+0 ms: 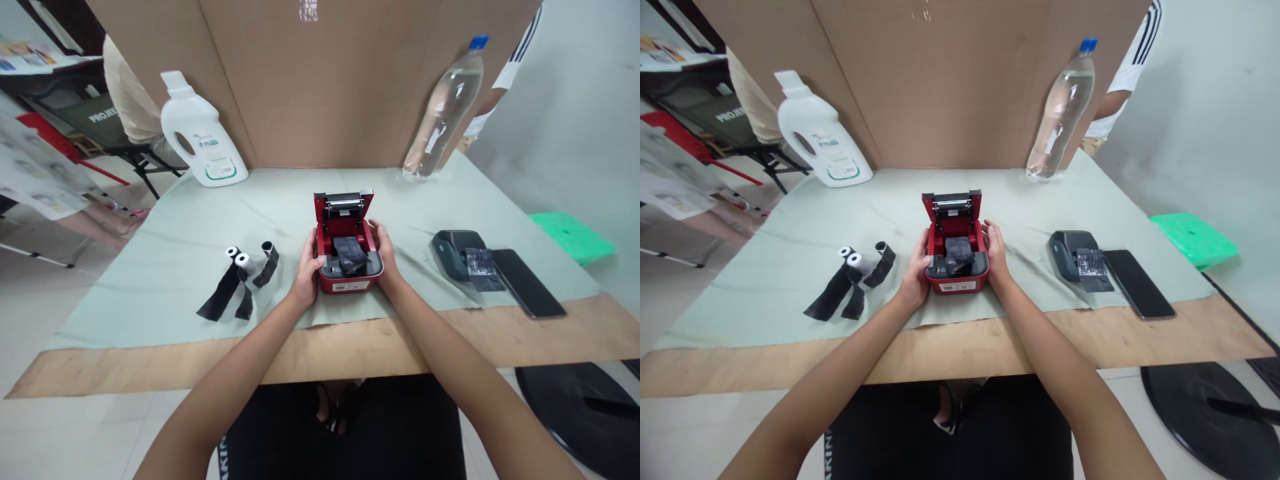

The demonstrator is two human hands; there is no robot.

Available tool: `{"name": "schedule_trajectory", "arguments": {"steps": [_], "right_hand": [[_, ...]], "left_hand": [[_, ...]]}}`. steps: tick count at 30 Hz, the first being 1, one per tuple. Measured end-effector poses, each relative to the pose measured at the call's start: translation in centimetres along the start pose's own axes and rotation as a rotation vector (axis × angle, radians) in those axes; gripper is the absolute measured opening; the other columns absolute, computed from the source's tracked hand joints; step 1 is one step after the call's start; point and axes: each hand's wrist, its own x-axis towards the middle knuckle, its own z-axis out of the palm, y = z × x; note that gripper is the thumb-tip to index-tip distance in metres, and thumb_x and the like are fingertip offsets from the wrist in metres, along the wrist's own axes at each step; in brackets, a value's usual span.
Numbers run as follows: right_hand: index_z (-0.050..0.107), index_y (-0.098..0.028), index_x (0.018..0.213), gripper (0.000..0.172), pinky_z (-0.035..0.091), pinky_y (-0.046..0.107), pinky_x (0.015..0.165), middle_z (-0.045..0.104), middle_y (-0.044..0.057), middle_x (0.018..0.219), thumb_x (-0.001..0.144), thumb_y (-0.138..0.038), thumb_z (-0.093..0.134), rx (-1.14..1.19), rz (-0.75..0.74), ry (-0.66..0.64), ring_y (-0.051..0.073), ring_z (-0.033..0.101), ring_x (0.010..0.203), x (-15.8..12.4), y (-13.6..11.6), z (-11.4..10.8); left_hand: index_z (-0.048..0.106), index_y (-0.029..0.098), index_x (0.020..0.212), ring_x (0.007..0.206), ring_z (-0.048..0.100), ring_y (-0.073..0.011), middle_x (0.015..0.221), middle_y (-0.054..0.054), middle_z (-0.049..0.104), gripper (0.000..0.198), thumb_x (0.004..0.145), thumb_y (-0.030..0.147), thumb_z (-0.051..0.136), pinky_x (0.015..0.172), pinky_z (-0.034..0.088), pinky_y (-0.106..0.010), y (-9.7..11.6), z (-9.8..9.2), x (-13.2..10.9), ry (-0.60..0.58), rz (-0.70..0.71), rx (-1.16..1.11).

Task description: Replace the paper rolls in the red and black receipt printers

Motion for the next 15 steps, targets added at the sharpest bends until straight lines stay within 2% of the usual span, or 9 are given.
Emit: {"name": "schedule_trajectory", "arguments": {"steps": [2, 4, 6, 8, 11, 15], "right_hand": [[0.063, -0.029, 0.126, 0.060, 0.053, 0.050, 0.113, 0.071, 0.007, 0.133, 0.089, -0.076, 0.062, -0.029, -0.013, 0.002, 0.028, 0.069, 0.124, -0.2, -0.2, 0.1], [0.064, -0.029, 0.123, 0.059, 0.054, 0.051, 0.111, 0.072, 0.008, 0.131, 0.089, -0.076, 0.063, -0.045, -0.028, 0.001, 0.029, 0.069, 0.123, -0.3, -0.4, 0.3], [0.065, -0.028, 0.121, 0.057, 0.055, 0.051, 0.110, 0.073, 0.008, 0.128, 0.089, -0.075, 0.063, -0.042, -0.045, 0.004, 0.030, 0.068, 0.125, -0.5, -0.6, 0.5], [0.066, -0.027, 0.118, 0.056, 0.056, 0.049, 0.108, 0.075, 0.009, 0.123, 0.090, -0.075, 0.064, -0.037, -0.059, 0.012, 0.031, 0.067, 0.125, -0.5, -0.7, 0.6], [0.066, -0.026, 0.114, 0.054, 0.058, 0.046, 0.105, 0.076, 0.008, 0.117, 0.089, -0.074, 0.065, -0.052, -0.075, 0.020, 0.029, 0.068, 0.121, -0.4, -0.7, 0.7], [0.064, -0.026, 0.110, 0.052, 0.058, 0.044, 0.104, 0.075, 0.008, 0.114, 0.090, -0.074, 0.061, -0.083, -0.103, 0.008, 0.028, 0.069, 0.117, 0.0, -0.4, 0.6]], "left_hand": [[0.045, 0.032, 0.161, 0.164, 0.033, -0.0329, 0.175, -0.005, 0.038, 0.076, 0.090, 0.052, 0.063, 0.133, 0.033, -0.048, 0.3, -0.6, 0.0, -0.012, 0.068, 0.109], [0.058, 0.031, 0.152, 0.163, 0.033, -0.0325, 0.174, -0.005, 0.041, 0.062, 0.095, 0.055, 0.059, 0.134, 0.029, -0.050, 1.2, -1.3, 0.1, -0.022, 0.172, 0.339], [0.072, 0.029, 0.133, 0.158, 0.040, -0.0311, 0.163, -0.006, 0.055, 0.047, 0.101, 0.056, 0.052, 0.134, 0.026, -0.051, 2.8, -2.0, 0.5, -0.031, 0.274, 0.633], [0.079, 0.027, 0.115, 0.144, 0.055, -0.0296, 0.141, -0.007, 0.073, 0.043, 0.105, 0.051, 0.045, 0.131, 0.029, -0.053, 4.7, -2.3, 1.1, -0.052, 0.319, 0.868], [0.081, 0.028, 0.106, 0.122, 0.070, -0.0266, 0.120, -0.004, 0.082, 0.037, 0.105, 0.040, 0.046, 0.127, 0.030, -0.055, 7.3, -1.6, 2.8, -0.131, 0.273, 1.094], [0.081, 0.030, 0.116, 0.117, 0.072, -0.0261, 0.123, -0.002, 0.082, 0.036, 0.101, 0.026, 0.049, 0.124, 0.028, -0.054, 9.1, 0.9, 6.0, -0.398, 0.135, 1.362]]}}
